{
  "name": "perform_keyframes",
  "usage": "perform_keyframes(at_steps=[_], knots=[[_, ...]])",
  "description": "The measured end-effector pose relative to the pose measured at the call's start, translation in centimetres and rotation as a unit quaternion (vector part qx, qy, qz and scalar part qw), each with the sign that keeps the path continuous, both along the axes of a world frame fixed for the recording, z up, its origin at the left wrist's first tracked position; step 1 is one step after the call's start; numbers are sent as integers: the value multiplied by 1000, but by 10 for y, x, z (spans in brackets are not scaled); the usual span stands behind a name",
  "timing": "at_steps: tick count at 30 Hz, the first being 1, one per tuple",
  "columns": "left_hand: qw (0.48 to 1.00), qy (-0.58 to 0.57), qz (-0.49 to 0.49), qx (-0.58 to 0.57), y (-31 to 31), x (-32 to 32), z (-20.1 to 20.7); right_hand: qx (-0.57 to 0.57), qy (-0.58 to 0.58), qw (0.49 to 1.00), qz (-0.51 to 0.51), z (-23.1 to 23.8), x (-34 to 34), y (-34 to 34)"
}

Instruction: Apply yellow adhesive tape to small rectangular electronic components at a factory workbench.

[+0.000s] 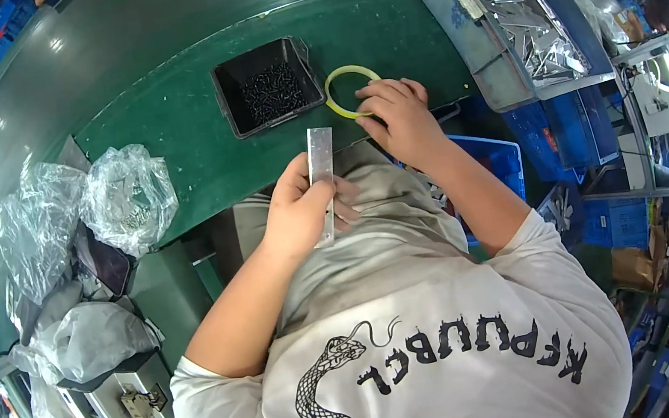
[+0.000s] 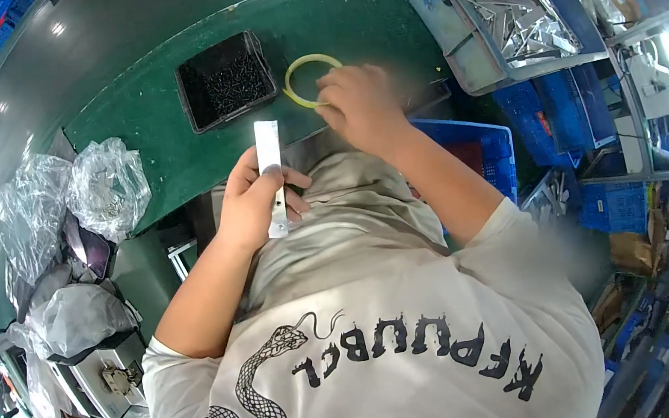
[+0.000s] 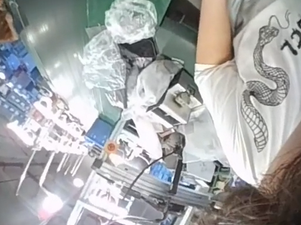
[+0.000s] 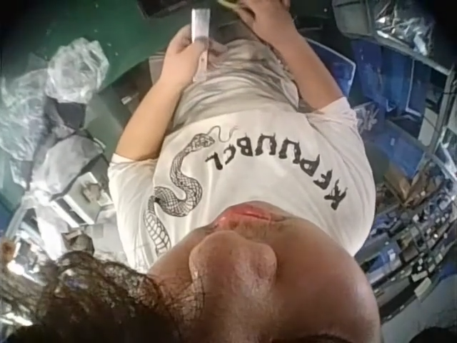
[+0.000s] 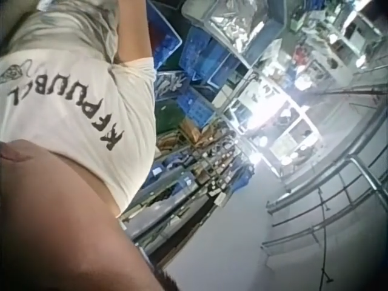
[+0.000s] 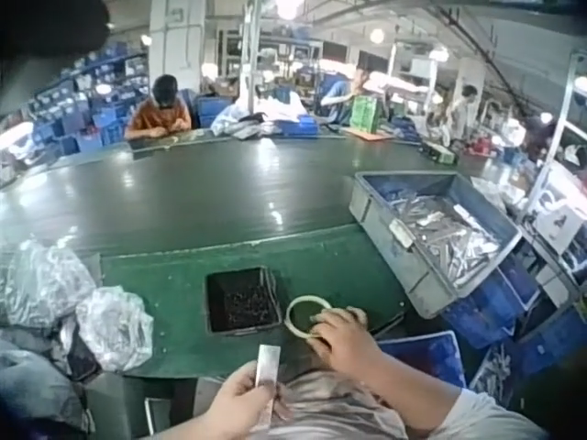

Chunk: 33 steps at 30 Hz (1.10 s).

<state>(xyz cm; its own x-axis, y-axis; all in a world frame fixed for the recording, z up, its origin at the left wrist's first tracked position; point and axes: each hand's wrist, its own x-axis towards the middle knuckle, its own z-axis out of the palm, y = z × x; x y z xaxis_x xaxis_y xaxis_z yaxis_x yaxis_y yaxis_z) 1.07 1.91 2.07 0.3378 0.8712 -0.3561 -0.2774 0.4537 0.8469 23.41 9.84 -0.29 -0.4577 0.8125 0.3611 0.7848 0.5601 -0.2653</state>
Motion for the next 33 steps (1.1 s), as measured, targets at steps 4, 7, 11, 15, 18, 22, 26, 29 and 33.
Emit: perform_keyframes(at_steps=[4, 7, 11, 15, 18, 22, 26, 29, 33], knots=[[999, -27, 12, 30, -2, -2, -2, -33, 74, 996, 28, 4, 21, -15], [999, -11, 15, 29, 0, -1, 2, -85, 186, 973, 104, 15, 36, -31], [998, -9, -13, 62, -4, 2, -5, -245, 329, 903, 126, 30, 36, -53], [997, -8, -9, 71, -7, 4, -6, -247, 353, 886, 172, 37, 24, -57], [998, -1, 2, 61, -8, 4, 1, -237, 348, 888, 186, 37, 23, -54], [998, 1, 15, 59, -8, 3, 7, -224, 343, 890, 200, 37, 21, -53], [999, 9, 1, 51, -8, 1, 2, -227, 341, 890, 198, 34, 21, -53], [999, -1, -6, 48, -7, 1, -1, -225, 329, 895, 199, 33, 21, -52], [999, 0, 2, 45, -7, 4, 0, -232, 332, 895, 186, 32, 20, -54]])
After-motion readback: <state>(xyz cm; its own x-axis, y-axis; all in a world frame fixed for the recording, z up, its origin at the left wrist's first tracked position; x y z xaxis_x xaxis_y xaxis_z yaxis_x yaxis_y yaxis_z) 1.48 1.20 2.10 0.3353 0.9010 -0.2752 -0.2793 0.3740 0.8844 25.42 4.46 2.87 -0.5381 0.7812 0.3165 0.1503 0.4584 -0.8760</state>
